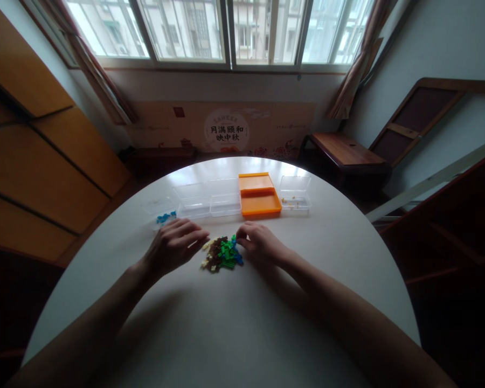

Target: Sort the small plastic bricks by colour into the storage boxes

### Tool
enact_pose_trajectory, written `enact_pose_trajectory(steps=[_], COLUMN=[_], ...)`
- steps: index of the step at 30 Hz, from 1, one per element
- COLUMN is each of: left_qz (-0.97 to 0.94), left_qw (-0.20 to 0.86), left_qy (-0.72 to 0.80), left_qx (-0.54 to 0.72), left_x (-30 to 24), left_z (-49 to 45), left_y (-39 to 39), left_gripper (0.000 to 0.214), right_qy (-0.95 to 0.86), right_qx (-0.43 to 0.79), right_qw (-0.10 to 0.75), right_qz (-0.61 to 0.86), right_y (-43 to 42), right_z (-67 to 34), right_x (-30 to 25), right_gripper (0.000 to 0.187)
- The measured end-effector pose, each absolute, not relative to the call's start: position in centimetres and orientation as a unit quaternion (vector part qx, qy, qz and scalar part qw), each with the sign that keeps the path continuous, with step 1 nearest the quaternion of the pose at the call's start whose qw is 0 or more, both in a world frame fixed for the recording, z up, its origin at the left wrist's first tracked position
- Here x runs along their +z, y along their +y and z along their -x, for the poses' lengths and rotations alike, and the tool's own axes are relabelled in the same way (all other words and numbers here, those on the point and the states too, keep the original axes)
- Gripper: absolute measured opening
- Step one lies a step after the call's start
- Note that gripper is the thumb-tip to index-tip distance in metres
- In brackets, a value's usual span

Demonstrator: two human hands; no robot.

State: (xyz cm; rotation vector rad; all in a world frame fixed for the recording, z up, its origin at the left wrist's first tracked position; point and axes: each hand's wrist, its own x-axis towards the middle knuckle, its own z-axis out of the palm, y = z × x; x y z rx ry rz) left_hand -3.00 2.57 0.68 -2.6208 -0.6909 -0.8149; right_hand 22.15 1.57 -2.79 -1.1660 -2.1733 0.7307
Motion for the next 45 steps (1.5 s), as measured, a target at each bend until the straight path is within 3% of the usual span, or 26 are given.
enact_pose_trajectory(steps=[8,20,29,35,39,45], left_qz=[0.929,0.931,0.922,0.821,0.743,0.715], left_qw=[0.128,0.122,0.146,0.243,0.246,0.23], left_qy=[-0.177,-0.166,-0.214,-0.408,-0.538,-0.595], left_qx=[-0.298,-0.301,-0.286,-0.317,-0.313,-0.288], left_x=[0.9,1.2,0.5,-0.2,-0.4,-0.7], left_z=[0.9,0.6,2.1,6.1,9.0,10.4], left_y=[1.2,1.1,1.8,4.2,5.3,5.5], left_gripper=[0.006,0.007,0.01,0.016,0.018,0.02], right_qy=[-0.718,-0.659,-0.731,-0.82,-0.848,-0.862], right_qx=[0.475,0.568,0.441,0.353,0.329,0.307], right_qw=[0.312,0.324,0.297,0.204,0.17,0.164], right_qz=[0.401,0.37,0.428,0.401,0.379,0.37], right_y=[1.1,0.7,1.3,1.5,1.2,0.9], right_z=[-21.0,-20.3,-21.8,-23.1,-23.0,-22.5], right_x=[-2.3,-2.0,-1.9,-1.4,-1.2,-1.1], right_gripper=[0.016,0.024,0.018,0.02,0.017,0.006])
